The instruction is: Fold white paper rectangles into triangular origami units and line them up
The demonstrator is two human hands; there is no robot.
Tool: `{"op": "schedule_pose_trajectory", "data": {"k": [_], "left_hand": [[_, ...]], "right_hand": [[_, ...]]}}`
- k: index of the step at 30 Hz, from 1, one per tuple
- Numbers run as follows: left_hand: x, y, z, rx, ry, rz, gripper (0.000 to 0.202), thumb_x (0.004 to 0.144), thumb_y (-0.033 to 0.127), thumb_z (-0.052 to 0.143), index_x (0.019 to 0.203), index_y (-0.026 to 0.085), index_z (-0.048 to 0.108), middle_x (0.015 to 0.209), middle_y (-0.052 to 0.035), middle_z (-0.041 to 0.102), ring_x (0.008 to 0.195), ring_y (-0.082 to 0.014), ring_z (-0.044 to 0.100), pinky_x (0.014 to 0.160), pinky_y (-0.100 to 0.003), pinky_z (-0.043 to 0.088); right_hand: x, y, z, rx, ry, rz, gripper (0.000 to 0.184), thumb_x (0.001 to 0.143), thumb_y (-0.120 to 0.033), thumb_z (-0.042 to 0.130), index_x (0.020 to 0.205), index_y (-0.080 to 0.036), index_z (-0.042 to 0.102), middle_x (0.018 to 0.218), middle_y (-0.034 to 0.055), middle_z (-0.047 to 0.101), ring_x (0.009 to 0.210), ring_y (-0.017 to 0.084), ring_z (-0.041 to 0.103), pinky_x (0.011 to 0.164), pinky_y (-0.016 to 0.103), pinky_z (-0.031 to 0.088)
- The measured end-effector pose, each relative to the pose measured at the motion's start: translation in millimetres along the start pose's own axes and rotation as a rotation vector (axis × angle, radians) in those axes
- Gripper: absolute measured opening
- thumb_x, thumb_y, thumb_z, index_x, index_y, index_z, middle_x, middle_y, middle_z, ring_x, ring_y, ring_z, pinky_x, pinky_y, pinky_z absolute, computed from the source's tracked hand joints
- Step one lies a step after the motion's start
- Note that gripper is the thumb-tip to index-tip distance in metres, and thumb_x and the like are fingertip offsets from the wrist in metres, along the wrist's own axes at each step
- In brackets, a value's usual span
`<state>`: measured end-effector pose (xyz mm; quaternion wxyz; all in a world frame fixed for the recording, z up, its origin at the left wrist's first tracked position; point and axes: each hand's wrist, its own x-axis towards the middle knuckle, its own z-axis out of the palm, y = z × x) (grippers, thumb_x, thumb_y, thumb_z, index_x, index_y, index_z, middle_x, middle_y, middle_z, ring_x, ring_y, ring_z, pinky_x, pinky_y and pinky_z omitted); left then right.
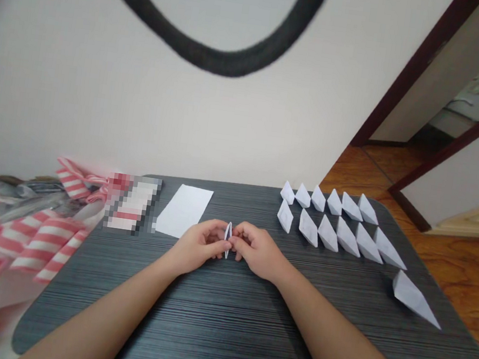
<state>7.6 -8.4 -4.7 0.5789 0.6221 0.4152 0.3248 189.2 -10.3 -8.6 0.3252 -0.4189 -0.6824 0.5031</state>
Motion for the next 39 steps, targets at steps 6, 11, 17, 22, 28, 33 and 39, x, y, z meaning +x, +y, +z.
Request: {"op": "schedule_pose_trajectory", "data": {"k": [6, 11, 17, 22, 28, 33, 39], "left_hand": [[0.8, -2.2, 0.0, -0.001, 0.043, 0.019, 0.036, 0.079, 0.038, 0.058, 0.107, 0.016, 0.053, 0.073, 0.0001, 0.055, 0.054, -0.009, 0.055, 0.05, -0.021, 0.043], [-1.0, -0.5, 0.9, 0.008, 0.024, 0.041, 0.035, 0.082, 0.036, 0.054, 0.11, 0.017, 0.051, 0.077, -0.0012, 0.057, 0.056, -0.0088, 0.055, 0.051, -0.021, 0.044], [0.7, -1.3, -2.2, -0.081, 0.041, 0.024, 0.035, 0.084, 0.028, 0.051, 0.116, 0.019, 0.039, 0.078, 0.0004, 0.056, 0.053, -0.0084, 0.056, 0.048, -0.02, 0.044], [0.9, -1.2, -3.7, -0.153, 0.01, 0.035, 0.037, 0.084, 0.031, 0.05, 0.117, 0.019, 0.039, 0.078, 0.0002, 0.056, 0.053, -0.009, 0.057, 0.046, -0.02, 0.043], [3.8, -3.6, -1.9, -0.066, 0.015, -0.011, 0.034, 0.081, 0.039, 0.055, 0.105, 0.015, 0.05, 0.074, -0.0015, 0.059, 0.053, -0.0089, 0.055, 0.047, -0.02, 0.043], [3.7, -6.6, -2.7, -0.041, 0.029, -0.008, 0.025, 0.081, 0.037, 0.056, 0.091, 0.014, 0.052, 0.072, -0.0017, 0.06, 0.054, -0.0085, 0.055, 0.05, -0.02, 0.044], [1.8, -6.0, -2.2, -0.021, -0.008, -0.004, 0.021, 0.081, 0.035, 0.057, 0.082, 0.014, 0.052, 0.072, -0.0025, 0.062, 0.056, -0.0086, 0.056, 0.053, -0.021, 0.045]], "right_hand": [[-0.5, 2.7, 3.5, -0.039, 0.071, -0.055, 0.02, 0.089, -0.023, 0.045, 0.109, -0.02, 0.043, 0.067, -0.0032, 0.058, 0.05, 0.01, 0.056, 0.048, 0.021, 0.042], [-1.8, 2.1, 2.7, -0.116, 0.058, -0.081, 0.024, 0.091, -0.021, 0.041, 0.114, -0.02, 0.047, 0.063, -0.0034, 0.056, 0.049, 0.01, 0.055, 0.049, 0.021, 0.042], [-0.8, 0.5, 0.0, -0.187, 0.09, -0.168, 0.027, 0.091, -0.023, 0.043, 0.113, -0.021, 0.058, 0.078, 0.0012, 0.058, 0.051, 0.008, 0.055, 0.053, 0.023, 0.045], [0.5, 2.6, -1.9, -0.216, 0.104, -0.264, 0.031, 0.091, -0.019, 0.042, 0.117, -0.024, 0.06, 0.08, 0.0016, 0.054, 0.054, 0.008, 0.054, 0.057, 0.024, 0.047], [-1.2, 1.9, -1.2, -0.172, 0.049, -0.3, 0.032, 0.091, -0.019, 0.042, 0.118, -0.025, 0.058, 0.097, 0.0048, 0.054, 0.058, 0.008, 0.055, 0.058, 0.025, 0.048], [-2.5, 1.8, 1.6, -0.022, 0.067, -0.133, 0.038, 0.09, -0.023, 0.045, 0.128, -0.021, 0.041, 0.093, 0.0042, 0.059, 0.056, 0.009, 0.057, 0.051, 0.022, 0.046], [-1.5, -4.6, 0.0, -0.216, 0.068, -0.073, 0.023, 0.09, -0.028, 0.047, 0.073, -0.016, 0.057, 0.056, -0.0016, 0.056, 0.05, 0.01, 0.053, 0.053, 0.022, 0.041]]}}
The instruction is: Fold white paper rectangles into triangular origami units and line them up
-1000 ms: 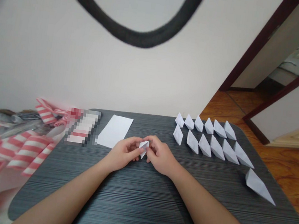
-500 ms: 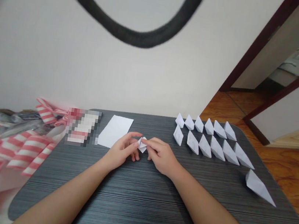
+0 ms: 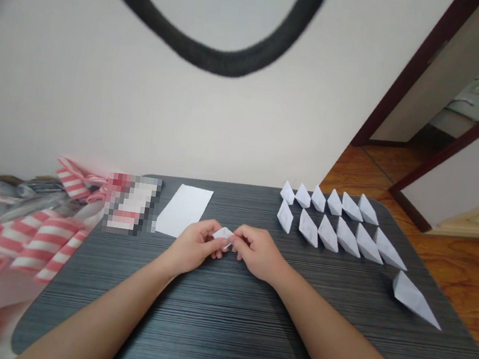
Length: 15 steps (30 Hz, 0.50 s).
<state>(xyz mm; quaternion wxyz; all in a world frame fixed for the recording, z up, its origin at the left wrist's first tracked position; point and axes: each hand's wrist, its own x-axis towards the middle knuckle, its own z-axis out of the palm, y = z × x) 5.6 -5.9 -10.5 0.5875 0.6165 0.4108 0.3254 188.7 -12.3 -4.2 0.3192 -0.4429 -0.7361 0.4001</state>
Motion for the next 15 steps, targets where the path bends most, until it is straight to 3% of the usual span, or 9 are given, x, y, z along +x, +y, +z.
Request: {"op": "schedule_pose_trajectory", "data": {"k": [5, 15], "left_hand": [[0.0, 3.9, -0.9, 0.016, -0.003, -0.019, 0.027, 0.08, 0.038, 0.057, 0.092, 0.013, 0.056, 0.074, -0.0038, 0.064, 0.056, -0.0096, 0.057, 0.052, -0.022, 0.045], [-3.6, 5.4, -0.5, 0.209, -0.094, 0.002, 0.029, 0.086, 0.038, 0.047, 0.079, 0.013, 0.06, 0.071, -0.0053, 0.066, 0.057, -0.0108, 0.058, 0.054, -0.022, 0.045]], "right_hand": [[-1.1, -4.2, -3.0, -0.035, 0.049, -0.025, 0.023, 0.09, -0.025, 0.047, 0.07, -0.017, 0.055, 0.055, -0.0024, 0.055, 0.052, 0.01, 0.053, 0.056, 0.022, 0.041], [0.5, -3.3, -0.5, 0.014, -0.015, -0.026, 0.017, 0.09, -0.025, 0.046, 0.078, -0.017, 0.054, 0.059, -0.0026, 0.055, 0.051, 0.01, 0.053, 0.055, 0.022, 0.04]]}}
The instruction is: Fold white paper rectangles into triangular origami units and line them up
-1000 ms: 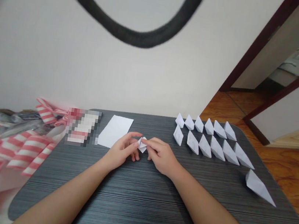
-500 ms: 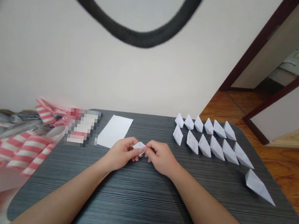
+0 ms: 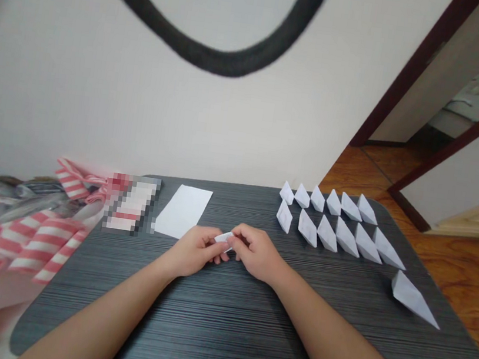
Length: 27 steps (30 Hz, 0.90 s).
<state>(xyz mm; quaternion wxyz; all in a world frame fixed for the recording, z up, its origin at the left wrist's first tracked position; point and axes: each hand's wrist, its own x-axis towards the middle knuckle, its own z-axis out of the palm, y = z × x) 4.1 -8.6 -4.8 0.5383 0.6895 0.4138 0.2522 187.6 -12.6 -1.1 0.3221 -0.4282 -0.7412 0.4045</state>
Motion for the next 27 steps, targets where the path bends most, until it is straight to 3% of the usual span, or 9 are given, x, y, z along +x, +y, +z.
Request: {"op": "schedule_pose_trajectory", "data": {"k": [5, 11, 27], "left_hand": [[-1.8, 3.5, 0.2, 0.058, -0.017, 0.021, 0.028, 0.086, 0.037, 0.047, 0.077, 0.014, 0.06, 0.07, -0.0046, 0.066, 0.058, -0.0113, 0.059, 0.056, -0.022, 0.045], [-1.7, 4.0, 0.7, 0.057, -0.026, 0.027, 0.026, 0.085, 0.036, 0.048, 0.077, 0.014, 0.06, 0.069, -0.0044, 0.066, 0.059, -0.0119, 0.059, 0.057, -0.023, 0.045], [-1.3, 5.0, 1.5, 0.077, -0.035, 0.03, 0.028, 0.085, 0.037, 0.048, 0.078, 0.014, 0.063, 0.068, -0.0045, 0.067, 0.06, -0.013, 0.06, 0.056, -0.023, 0.044]], "right_hand": [[-0.6, -0.6, -0.7, -0.072, 0.016, -0.028, 0.024, 0.09, -0.026, 0.046, 0.069, -0.017, 0.052, 0.056, -0.0021, 0.055, 0.053, 0.011, 0.053, 0.057, 0.023, 0.04], [-0.7, 1.6, 0.1, 0.007, -0.017, -0.004, 0.019, 0.09, -0.028, 0.045, 0.078, -0.017, 0.055, 0.06, -0.0015, 0.057, 0.053, 0.011, 0.056, 0.055, 0.022, 0.042], [-0.9, 1.0, 0.7, -0.073, 0.013, -0.05, 0.023, 0.09, -0.026, 0.045, 0.07, -0.017, 0.053, 0.058, -0.0015, 0.057, 0.055, 0.011, 0.055, 0.057, 0.023, 0.041]]}}
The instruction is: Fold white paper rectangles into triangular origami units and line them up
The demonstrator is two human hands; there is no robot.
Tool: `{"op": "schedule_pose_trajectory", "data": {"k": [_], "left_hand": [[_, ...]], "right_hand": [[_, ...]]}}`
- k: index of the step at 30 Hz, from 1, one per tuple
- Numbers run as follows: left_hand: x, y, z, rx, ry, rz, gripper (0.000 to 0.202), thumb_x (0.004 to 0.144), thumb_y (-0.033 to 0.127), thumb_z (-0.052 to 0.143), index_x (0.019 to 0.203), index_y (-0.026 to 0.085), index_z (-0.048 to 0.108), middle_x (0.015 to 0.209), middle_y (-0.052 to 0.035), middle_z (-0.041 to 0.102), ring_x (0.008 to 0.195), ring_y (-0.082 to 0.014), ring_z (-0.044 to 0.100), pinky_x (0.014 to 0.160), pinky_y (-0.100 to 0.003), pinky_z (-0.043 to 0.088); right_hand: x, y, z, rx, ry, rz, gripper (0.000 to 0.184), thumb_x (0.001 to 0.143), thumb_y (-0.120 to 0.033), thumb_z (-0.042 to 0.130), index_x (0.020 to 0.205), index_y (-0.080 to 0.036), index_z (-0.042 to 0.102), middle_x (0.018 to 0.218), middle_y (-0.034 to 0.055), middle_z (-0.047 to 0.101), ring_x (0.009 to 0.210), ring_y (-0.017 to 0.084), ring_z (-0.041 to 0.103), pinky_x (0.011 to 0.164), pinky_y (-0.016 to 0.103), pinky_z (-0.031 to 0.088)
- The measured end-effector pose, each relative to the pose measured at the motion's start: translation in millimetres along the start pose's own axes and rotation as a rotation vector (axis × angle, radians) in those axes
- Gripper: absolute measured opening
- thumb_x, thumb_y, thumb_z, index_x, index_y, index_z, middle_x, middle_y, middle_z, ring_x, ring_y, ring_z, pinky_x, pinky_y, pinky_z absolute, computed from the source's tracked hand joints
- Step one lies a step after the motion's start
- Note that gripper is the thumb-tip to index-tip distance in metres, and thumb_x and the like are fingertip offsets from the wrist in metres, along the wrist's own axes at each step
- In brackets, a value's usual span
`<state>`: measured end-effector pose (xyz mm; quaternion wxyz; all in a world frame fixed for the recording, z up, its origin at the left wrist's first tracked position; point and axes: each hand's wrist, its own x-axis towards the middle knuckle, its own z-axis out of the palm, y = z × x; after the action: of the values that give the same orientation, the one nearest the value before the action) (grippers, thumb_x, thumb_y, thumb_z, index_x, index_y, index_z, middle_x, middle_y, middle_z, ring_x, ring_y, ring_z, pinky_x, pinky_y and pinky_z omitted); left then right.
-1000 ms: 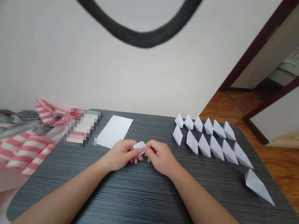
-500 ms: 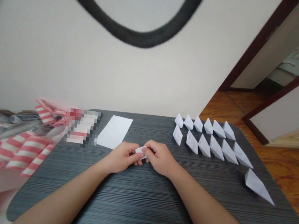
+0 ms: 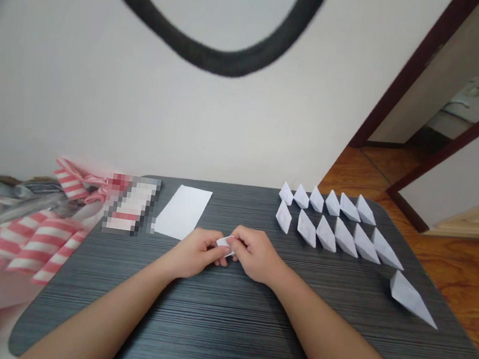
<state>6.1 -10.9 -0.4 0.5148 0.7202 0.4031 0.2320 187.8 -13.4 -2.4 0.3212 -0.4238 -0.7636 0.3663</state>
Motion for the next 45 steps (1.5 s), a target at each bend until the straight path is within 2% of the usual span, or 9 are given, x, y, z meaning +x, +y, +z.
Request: {"op": "schedule_pose_trajectory", "data": {"k": [7, 14, 19, 25, 34, 45], "left_hand": [[0.7, 0.3, -0.6, -0.074, 0.031, -0.023, 0.029, 0.085, 0.038, 0.047, 0.077, 0.014, 0.059, 0.067, -0.0045, 0.065, 0.058, -0.0121, 0.059, 0.057, -0.023, 0.046], [0.8, -2.1, 1.2, -0.07, 0.064, -0.023, 0.034, 0.085, 0.044, 0.046, 0.074, 0.014, 0.058, 0.066, -0.0035, 0.063, 0.059, -0.0117, 0.057, 0.056, -0.022, 0.044], [1.2, -1.2, 1.5, -0.13, 0.126, -0.022, 0.03, 0.085, 0.045, 0.046, 0.085, 0.016, 0.053, 0.063, 0.0002, 0.059, 0.052, -0.0102, 0.055, 0.049, -0.02, 0.04], [1.4, -2.5, 1.1, -0.11, 0.109, -0.002, 0.029, 0.087, 0.043, 0.042, 0.087, 0.017, 0.055, 0.062, 0.0001, 0.059, 0.051, -0.0095, 0.054, 0.049, -0.02, 0.039], [1.2, -6.0, 1.5, -0.073, 0.148, 0.002, 0.026, 0.086, 0.038, 0.043, 0.077, 0.017, 0.055, 0.059, 0.0009, 0.057, 0.051, -0.0101, 0.052, 0.05, -0.021, 0.038], [0.5, -3.0, 2.2, -0.08, 0.165, 0.014, 0.026, 0.087, 0.037, 0.041, 0.077, 0.017, 0.055, 0.058, 0.0011, 0.056, 0.05, -0.0101, 0.052, 0.049, -0.02, 0.038]], "right_hand": [[1.2, 1.2, 1.1, 0.127, -0.015, 0.111, 0.027, 0.091, -0.034, 0.044, 0.069, -0.018, 0.049, 0.057, -0.0013, 0.058, 0.052, 0.011, 0.056, 0.053, 0.022, 0.043], [0.9, -1.5, -2.4, 0.016, -0.052, 0.057, 0.033, 0.092, -0.032, 0.041, 0.063, -0.018, 0.051, 0.055, -0.0007, 0.059, 0.053, 0.011, 0.056, 0.057, 0.023, 0.042], [1.8, 0.5, -3.0, -0.027, -0.106, 0.054, 0.036, 0.092, -0.034, 0.041, 0.061, -0.018, 0.05, 0.055, -0.0008, 0.059, 0.052, 0.011, 0.054, 0.055, 0.022, 0.039], [2.4, 2.2, -1.5, -0.018, -0.112, 0.057, 0.034, 0.092, -0.032, 0.039, 0.063, -0.018, 0.05, 0.055, -0.0014, 0.057, 0.054, 0.011, 0.053, 0.056, 0.022, 0.039], [2.9, 0.2, -2.3, -0.044, -0.124, 0.001, 0.037, 0.09, -0.033, 0.044, 0.059, -0.017, 0.054, 0.055, -0.0014, 0.056, 0.053, 0.011, 0.05, 0.055, 0.023, 0.037], [4.0, -0.5, -4.2, -0.029, -0.135, 0.019, 0.04, 0.091, -0.032, 0.043, 0.057, -0.017, 0.057, 0.055, -0.0006, 0.058, 0.054, 0.012, 0.052, 0.057, 0.023, 0.037]]}}
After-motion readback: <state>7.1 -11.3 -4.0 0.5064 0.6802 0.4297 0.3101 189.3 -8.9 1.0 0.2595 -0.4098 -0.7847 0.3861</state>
